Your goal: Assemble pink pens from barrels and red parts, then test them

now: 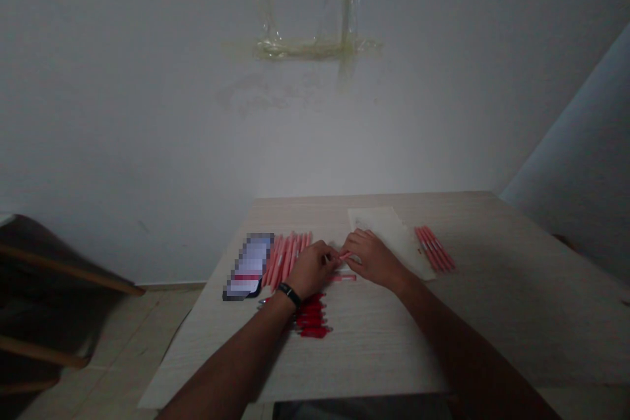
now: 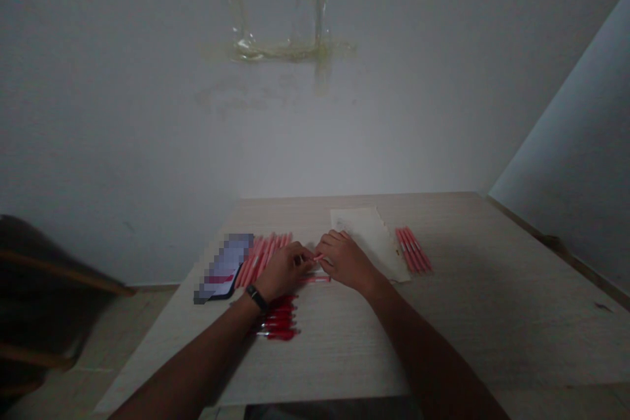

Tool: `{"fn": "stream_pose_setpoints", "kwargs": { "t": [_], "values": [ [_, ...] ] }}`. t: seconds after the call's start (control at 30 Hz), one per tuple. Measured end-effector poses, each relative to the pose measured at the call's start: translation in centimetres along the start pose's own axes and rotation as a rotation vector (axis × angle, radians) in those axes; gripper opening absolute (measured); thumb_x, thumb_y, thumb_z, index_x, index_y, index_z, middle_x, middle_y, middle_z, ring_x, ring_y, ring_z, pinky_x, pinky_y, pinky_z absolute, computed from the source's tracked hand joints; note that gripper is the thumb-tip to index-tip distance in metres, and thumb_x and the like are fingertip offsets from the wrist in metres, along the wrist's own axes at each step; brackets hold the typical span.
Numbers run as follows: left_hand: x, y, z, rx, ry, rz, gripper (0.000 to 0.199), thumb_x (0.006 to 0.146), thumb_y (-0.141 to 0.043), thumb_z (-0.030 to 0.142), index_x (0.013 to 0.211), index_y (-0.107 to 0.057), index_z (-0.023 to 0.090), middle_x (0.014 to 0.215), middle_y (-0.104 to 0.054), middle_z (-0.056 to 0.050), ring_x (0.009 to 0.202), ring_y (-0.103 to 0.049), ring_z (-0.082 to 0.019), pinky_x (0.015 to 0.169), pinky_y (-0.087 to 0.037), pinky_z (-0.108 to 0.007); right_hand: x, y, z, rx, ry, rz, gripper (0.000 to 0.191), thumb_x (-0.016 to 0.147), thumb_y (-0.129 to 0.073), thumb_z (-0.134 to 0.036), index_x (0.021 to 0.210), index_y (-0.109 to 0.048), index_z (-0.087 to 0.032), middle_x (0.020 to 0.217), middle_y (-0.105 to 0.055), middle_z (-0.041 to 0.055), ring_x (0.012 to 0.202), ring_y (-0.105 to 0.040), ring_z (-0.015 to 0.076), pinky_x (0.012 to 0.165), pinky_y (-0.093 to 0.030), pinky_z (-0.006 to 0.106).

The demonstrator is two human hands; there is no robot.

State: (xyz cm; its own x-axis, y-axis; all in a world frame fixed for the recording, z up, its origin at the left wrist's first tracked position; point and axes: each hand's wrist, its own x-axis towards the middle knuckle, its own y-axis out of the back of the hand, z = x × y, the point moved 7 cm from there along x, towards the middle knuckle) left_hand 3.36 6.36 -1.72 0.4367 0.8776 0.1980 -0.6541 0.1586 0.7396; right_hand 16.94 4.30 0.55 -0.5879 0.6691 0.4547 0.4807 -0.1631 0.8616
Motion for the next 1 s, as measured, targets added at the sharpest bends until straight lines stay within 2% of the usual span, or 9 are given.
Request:
{"fn": "stream_pose_setpoints", "kwargs": {
  "t": [0.47, 0.67, 0.77, 1.0],
  "values": [
    [0.0, 0.2, -0.1, 0.058, -0.02, 0.008, 0.02, 0.089, -0.058, 0.029, 0.088, -0.075, 0.018, 0.085, -0.067, -0.005, 0.077, -0.059, -0.016, 0.069, -0.04, -0.027, 0.0, 0.1, 0.1, -0.054, -0.01, -0.013, 0.004, 0.09, -0.066, -0.018, 0.088, -0.063, -0.019, 0.092, -0.064, 0.0043, 0.093, -0.054, 0.0214, 0.084, -0.037, 0.035],
    [0.1, 0.7, -0.2, 0.093, 0.001, 0.031, 0.02, 0.088, -0.057, 0.027, 0.086, -0.074, 0.018, 0.084, -0.068, -0.005, 0.077, -0.06, -0.017, 0.07, -0.041, -0.027, -0.3, 0.2, 1.4, -0.014, -0.077, -0.015, 0.004, 0.093, -0.062, -0.019, 0.095, -0.066, -0.02, 0.095, -0.068, 0.004, 0.095, -0.058, 0.0205, 0.088, -0.038, 0.035],
    [0.1, 0.7, -0.2, 0.096, 0.007, 0.022, 0.021, 0.088, -0.056, 0.028, 0.085, -0.074, 0.018, 0.084, -0.068, -0.005, 0.076, -0.06, -0.017, 0.069, -0.041, -0.027, -0.5, 0.0, 1.8, 0.003, -0.09, -0.046, 0.01, 0.096, -0.058, -0.02, 0.098, -0.068, -0.021, 0.094, -0.07, 0.0035, 0.092, -0.06, 0.0187, 0.085, -0.039, 0.032],
    [0.0, 0.5, -0.1, 0.085, 0.012, -0.003, 0.02, 0.088, -0.057, 0.028, 0.087, -0.074, 0.018, 0.088, -0.069, -0.006, 0.078, -0.062, -0.016, 0.069, -0.043, -0.026, -0.3, -0.5, 1.4, -0.002, -0.1, -0.061, 0.01, 0.094, -0.063, -0.026, 0.089, -0.069, -0.02, 0.088, -0.068, 0.0027, 0.085, -0.06, 0.017, 0.078, -0.039, 0.029]
  ]
}}
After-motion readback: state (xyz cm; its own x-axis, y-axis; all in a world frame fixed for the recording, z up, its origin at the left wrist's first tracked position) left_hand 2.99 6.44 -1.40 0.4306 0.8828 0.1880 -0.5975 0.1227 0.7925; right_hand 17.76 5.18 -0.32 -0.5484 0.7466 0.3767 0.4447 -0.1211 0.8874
